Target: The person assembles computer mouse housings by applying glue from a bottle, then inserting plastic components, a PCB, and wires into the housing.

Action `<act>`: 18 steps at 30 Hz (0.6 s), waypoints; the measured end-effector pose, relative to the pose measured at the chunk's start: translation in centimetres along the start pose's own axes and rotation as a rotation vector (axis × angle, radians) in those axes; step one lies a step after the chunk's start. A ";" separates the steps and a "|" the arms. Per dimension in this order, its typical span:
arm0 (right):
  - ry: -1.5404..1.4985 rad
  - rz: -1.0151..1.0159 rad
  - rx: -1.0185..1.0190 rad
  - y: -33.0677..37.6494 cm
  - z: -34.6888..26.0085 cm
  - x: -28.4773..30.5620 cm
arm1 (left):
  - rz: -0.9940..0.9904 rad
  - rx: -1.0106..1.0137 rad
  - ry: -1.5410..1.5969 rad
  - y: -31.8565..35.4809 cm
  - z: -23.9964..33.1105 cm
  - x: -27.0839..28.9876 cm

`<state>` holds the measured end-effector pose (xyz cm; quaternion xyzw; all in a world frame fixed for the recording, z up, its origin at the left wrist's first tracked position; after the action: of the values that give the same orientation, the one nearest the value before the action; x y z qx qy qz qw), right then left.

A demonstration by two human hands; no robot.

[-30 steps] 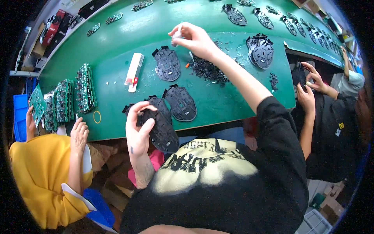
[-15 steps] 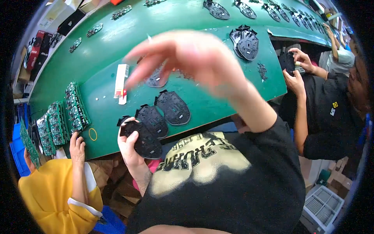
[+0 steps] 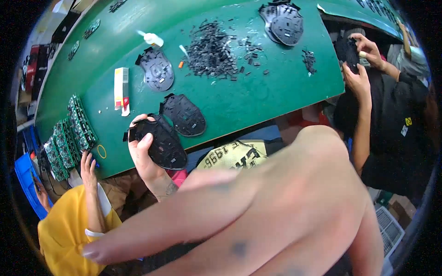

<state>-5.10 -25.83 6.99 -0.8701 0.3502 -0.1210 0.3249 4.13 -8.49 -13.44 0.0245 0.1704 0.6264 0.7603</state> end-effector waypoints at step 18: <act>1.187 0.698 -0.861 15.7 12.4 17.0 | 0.008 -0.013 -0.042 -1.3 -0.2 -1.6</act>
<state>4.30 -40.14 -12.95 -0.5501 0.7313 -0.3087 -0.2595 5.07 -10.35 -13.58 0.0332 0.1501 0.6299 0.7614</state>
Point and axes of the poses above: each hand's wrist, its own y-axis away from the middle knuckle, its own x-axis out of the back of the hand, z = x × y, the point moved 8 cm from there along -y, towards the middle knuckle, and after that the axes turned 13 degrees about -y, right-handed, at the moved point
